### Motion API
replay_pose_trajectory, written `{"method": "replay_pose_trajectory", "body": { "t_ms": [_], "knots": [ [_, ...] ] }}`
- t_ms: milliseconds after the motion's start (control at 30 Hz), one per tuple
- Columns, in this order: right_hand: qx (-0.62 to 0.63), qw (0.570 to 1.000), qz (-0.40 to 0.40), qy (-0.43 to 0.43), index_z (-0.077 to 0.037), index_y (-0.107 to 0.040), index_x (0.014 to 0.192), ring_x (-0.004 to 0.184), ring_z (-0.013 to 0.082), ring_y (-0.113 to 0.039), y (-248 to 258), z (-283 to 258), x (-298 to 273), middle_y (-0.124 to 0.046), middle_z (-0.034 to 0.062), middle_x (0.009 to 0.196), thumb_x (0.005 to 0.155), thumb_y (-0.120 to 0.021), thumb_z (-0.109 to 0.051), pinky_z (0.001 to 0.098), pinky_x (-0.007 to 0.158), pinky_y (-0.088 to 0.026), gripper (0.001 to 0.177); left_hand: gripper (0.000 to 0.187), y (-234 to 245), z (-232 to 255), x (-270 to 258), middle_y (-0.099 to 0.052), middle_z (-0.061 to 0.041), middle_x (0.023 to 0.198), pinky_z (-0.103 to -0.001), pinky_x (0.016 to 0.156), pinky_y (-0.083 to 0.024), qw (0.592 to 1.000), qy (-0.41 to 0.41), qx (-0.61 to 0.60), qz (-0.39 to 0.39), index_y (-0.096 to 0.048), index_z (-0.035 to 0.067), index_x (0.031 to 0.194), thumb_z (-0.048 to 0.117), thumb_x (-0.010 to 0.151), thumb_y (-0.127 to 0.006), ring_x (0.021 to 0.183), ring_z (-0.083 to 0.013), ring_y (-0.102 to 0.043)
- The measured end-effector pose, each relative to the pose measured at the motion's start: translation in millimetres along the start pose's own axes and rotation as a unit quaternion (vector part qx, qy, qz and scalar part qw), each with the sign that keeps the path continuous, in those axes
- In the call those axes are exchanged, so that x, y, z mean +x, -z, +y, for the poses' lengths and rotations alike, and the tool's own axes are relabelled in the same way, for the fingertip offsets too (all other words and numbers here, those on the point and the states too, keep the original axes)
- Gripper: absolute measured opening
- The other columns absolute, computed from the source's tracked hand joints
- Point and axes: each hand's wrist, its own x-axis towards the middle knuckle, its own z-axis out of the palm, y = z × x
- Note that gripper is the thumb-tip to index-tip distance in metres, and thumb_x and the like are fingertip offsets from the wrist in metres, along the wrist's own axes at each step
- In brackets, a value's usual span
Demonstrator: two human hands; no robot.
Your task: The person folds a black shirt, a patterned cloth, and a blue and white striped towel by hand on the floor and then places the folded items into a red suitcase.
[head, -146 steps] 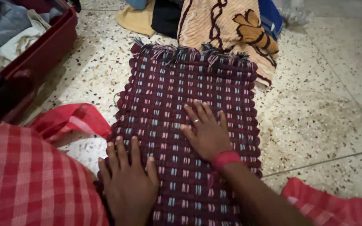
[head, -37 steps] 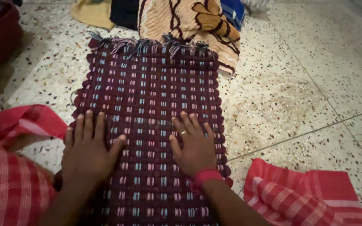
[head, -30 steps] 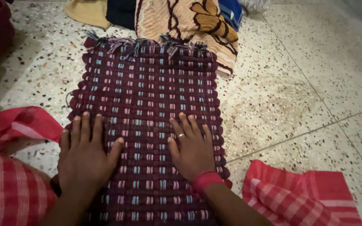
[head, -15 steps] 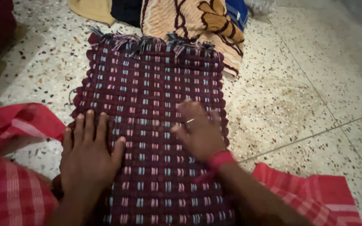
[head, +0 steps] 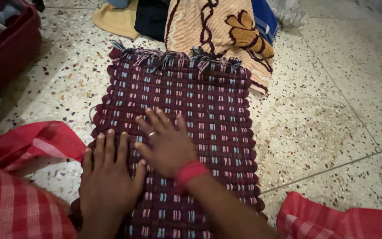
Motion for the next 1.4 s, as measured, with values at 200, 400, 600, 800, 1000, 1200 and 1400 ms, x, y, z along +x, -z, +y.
{"method": "replay_pose_trajectory", "body": {
  "t_ms": [200,400,600,800,1000,1200,1400],
  "knots": [
    [-0.035,0.977,0.012,-0.209,-0.018,-0.022,0.161,0.153,0.0329,-0.014,25.0,103.1,16.4,-0.016,0.0136,0.166,0.099,-0.031,-0.063,0.0609,0.118,-0.004,0.078,0.076,1.4,1.7,-1.7,-0.042,-0.020,0.156,-0.050,0.119,-0.024,1.000,0.007,-0.017,0.006,-0.046,0.007,0.149,0.052,0.088,-0.052,0.147,-0.0337,-0.035],
    [-0.037,0.980,0.029,-0.193,-0.007,-0.031,0.160,0.158,0.0316,-0.021,-17.5,40.0,72.9,-0.025,0.0149,0.170,0.099,-0.036,-0.061,0.0593,0.123,-0.016,0.081,0.076,1.8,5.0,2.7,-0.044,-0.021,0.154,-0.051,0.118,-0.026,0.999,0.008,-0.022,0.027,-0.048,0.005,0.146,0.051,0.086,-0.054,0.145,-0.0350,-0.037],
    [0.011,0.997,0.040,-0.060,-0.017,-0.031,0.158,0.156,0.0271,-0.017,-29.8,-8.4,102.8,-0.025,0.0082,0.168,0.095,-0.036,-0.068,0.0622,0.121,-0.008,0.082,0.076,1.7,3.7,4.6,-0.045,-0.022,0.152,-0.052,0.117,-0.026,0.999,0.008,-0.032,0.022,-0.048,0.004,0.145,0.050,0.084,-0.054,0.144,-0.0359,-0.038],
    [0.002,0.985,-0.005,-0.173,-0.022,-0.026,0.161,0.158,0.0215,-0.016,11.4,92.7,77.6,-0.021,0.0030,0.170,0.098,-0.029,-0.067,0.0569,0.125,-0.005,0.076,0.075,1.7,0.3,0.6,-0.045,-0.020,0.153,-0.052,0.117,-0.025,0.999,0.012,-0.045,0.024,-0.048,0.006,0.146,0.049,0.085,-0.054,0.144,-0.0346,-0.037],
    [-0.075,0.985,0.025,-0.155,-0.015,-0.021,0.162,0.156,0.0304,-0.015,3.0,111.5,40.9,-0.018,0.0122,0.170,0.102,-0.025,-0.064,0.0582,0.122,-0.005,0.077,0.075,0.0,0.7,3.5,-0.044,-0.019,0.153,-0.052,0.117,-0.025,0.998,0.015,-0.058,0.027,-0.048,0.007,0.145,0.050,0.084,-0.054,0.144,-0.0338,-0.037],
    [-0.056,0.993,-0.035,-0.095,-0.016,-0.028,0.158,0.153,0.0360,-0.014,4.7,34.3,-3.9,-0.018,0.0162,0.166,0.098,-0.034,-0.063,0.0577,0.120,-0.007,0.077,0.075,2.0,2.5,2.5,-0.044,-0.019,0.153,-0.053,0.117,-0.026,0.999,0.014,-0.043,0.024,-0.048,0.006,0.145,0.051,0.085,-0.054,0.145,-0.0341,-0.037],
    [-0.084,0.991,0.028,0.103,-0.019,-0.041,0.157,0.152,0.0352,-0.025,12.3,-0.9,-100.6,-0.032,0.0178,0.165,0.099,-0.054,-0.057,0.0592,0.118,-0.013,0.071,0.077,3.6,2.5,2.9,-0.043,-0.019,0.154,-0.052,0.118,-0.026,0.999,0.011,-0.031,0.021,-0.047,0.007,0.146,0.053,0.084,-0.053,0.145,-0.0332,-0.036]
  ]
}}
